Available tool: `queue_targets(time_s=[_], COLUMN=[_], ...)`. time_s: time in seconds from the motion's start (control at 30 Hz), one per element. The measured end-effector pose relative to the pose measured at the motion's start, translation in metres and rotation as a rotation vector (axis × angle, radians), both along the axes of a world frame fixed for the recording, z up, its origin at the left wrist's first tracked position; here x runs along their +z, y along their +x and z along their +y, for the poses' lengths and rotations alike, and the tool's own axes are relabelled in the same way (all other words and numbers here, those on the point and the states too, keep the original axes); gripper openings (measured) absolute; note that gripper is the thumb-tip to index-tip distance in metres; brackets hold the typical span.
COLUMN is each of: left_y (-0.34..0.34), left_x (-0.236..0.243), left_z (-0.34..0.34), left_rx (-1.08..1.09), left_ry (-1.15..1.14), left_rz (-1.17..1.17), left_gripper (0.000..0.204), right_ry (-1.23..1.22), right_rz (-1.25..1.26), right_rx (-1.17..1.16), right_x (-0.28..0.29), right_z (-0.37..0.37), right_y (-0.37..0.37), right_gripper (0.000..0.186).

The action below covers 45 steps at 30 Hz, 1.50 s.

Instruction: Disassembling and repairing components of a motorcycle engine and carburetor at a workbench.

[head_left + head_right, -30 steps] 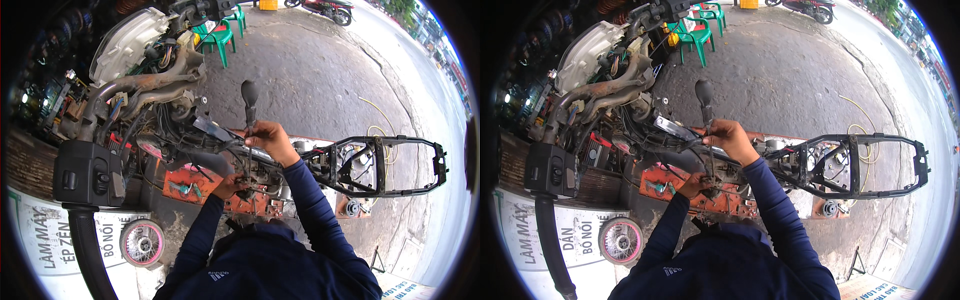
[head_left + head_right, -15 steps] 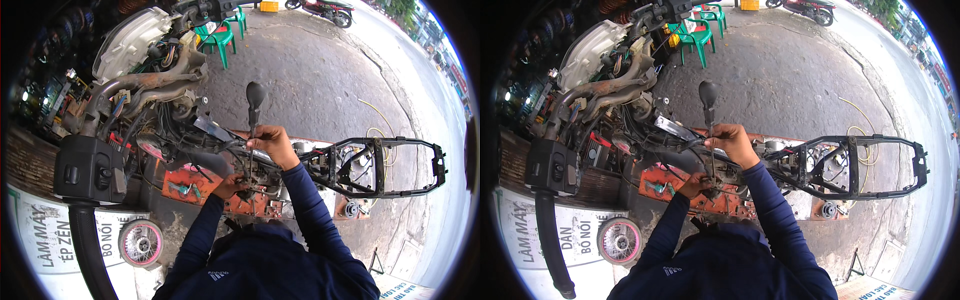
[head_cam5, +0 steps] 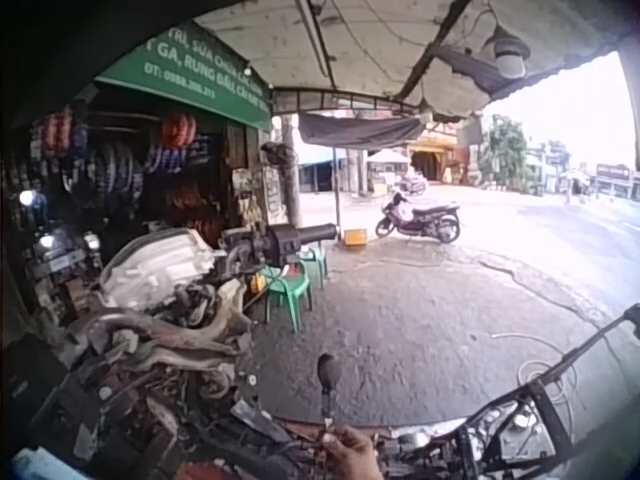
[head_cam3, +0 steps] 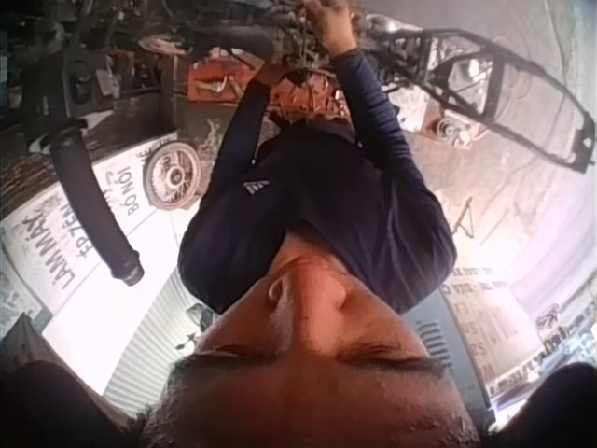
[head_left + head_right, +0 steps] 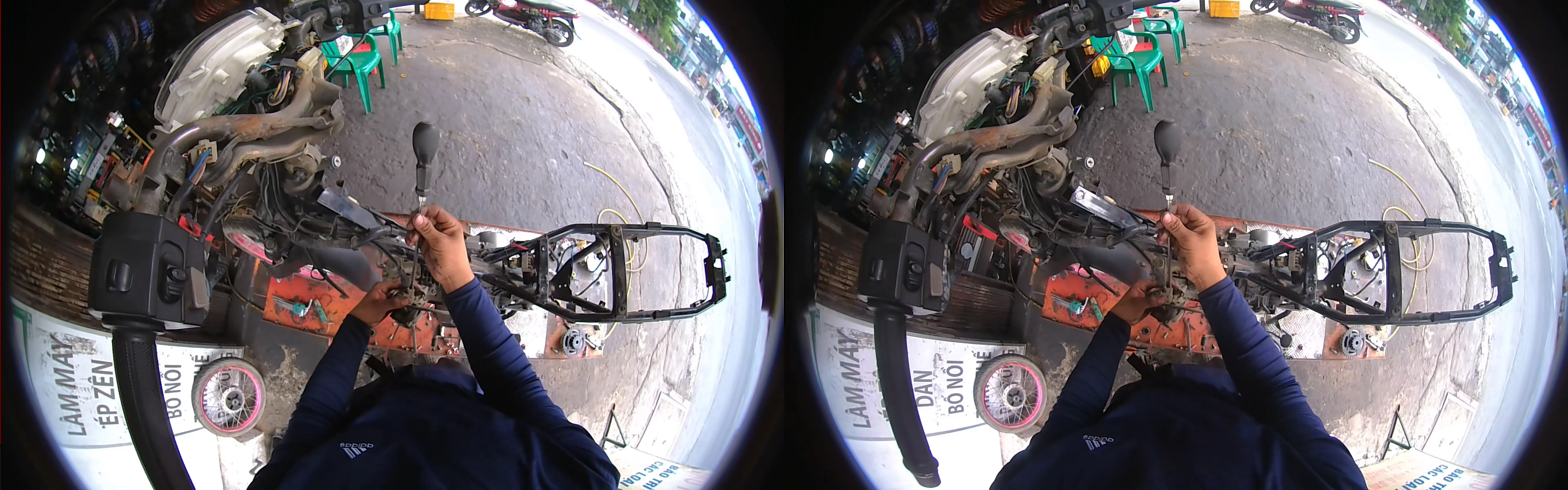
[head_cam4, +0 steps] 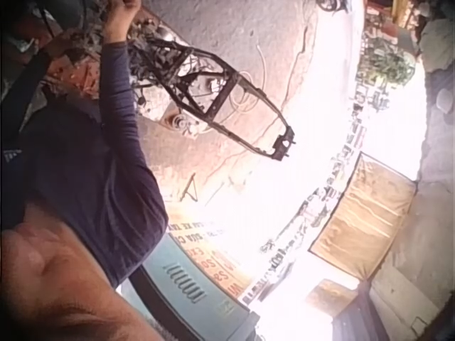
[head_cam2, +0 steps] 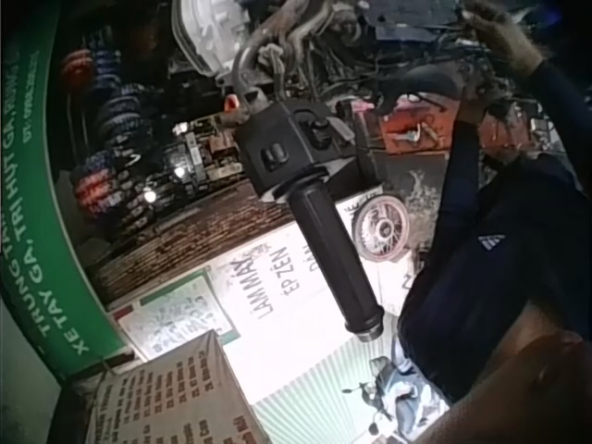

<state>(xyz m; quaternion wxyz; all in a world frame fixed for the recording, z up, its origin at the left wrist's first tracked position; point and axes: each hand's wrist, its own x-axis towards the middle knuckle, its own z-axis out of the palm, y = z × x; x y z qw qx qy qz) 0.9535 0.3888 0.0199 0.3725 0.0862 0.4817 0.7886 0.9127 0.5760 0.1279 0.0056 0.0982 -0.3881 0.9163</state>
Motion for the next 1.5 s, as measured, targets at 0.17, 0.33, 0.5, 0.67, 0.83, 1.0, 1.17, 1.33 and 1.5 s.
queue_targets(time_s=[0.17, 0.33, 0.5, 0.67, 0.83, 1.0, 1.17, 1.33, 1.5], left_y=[0.001, 0.004, 0.002, 0.002, -0.001, -0.002, -0.003, -0.007, -0.011], left_x=[-0.001, 0.001, 0.010, 0.005, -0.004, 0.003, -0.002, -0.007, 0.000], left_z=[-0.002, -0.001, -0.005, -0.009, -0.012, -0.008, -0.011, -0.016, -0.013], left_rx=[-0.011, 0.061, -0.011, -0.049, -0.063, -0.070, -0.073, -0.103, -0.111], left_ry=[0.019, -0.001, 0.024, -0.016, 0.004, 0.050, 0.045, 0.010, -0.031], left_rz=[0.013, 0.025, 0.035, 0.043, 0.051, 0.060, 0.045, 0.019, 0.088], left_gripper=[0.042, 0.040, 0.041, 0.043, 0.043, 0.043, 0.048, 0.048, 0.049], right_ry=[-0.063, 0.462, 0.721, 0.738, 0.736, 0.693, 0.838, 0.617, 0.336], right_rz=[0.038, 0.206, 0.180, 0.240, 0.242, 0.218, 0.359, 0.239, 0.130], right_rx=[0.188, -0.101, -0.081, 0.183, 0.181, 0.034, 0.176, 0.273, 0.261], right_x=[0.006, 0.024, 0.046, 0.062, 0.062, 0.048, 0.059, 0.064, 0.064], right_z=[-0.002, 0.002, 0.025, 0.036, 0.028, 0.030, 0.040, 0.032, 0.021], right_y=[0.010, 0.011, 0.009, 0.000, -0.002, -0.001, -0.005, -0.001, -0.001], right_gripper=[0.016, 0.017, 0.016, 0.010, 0.011, 0.011, 0.008, 0.020, 0.032])
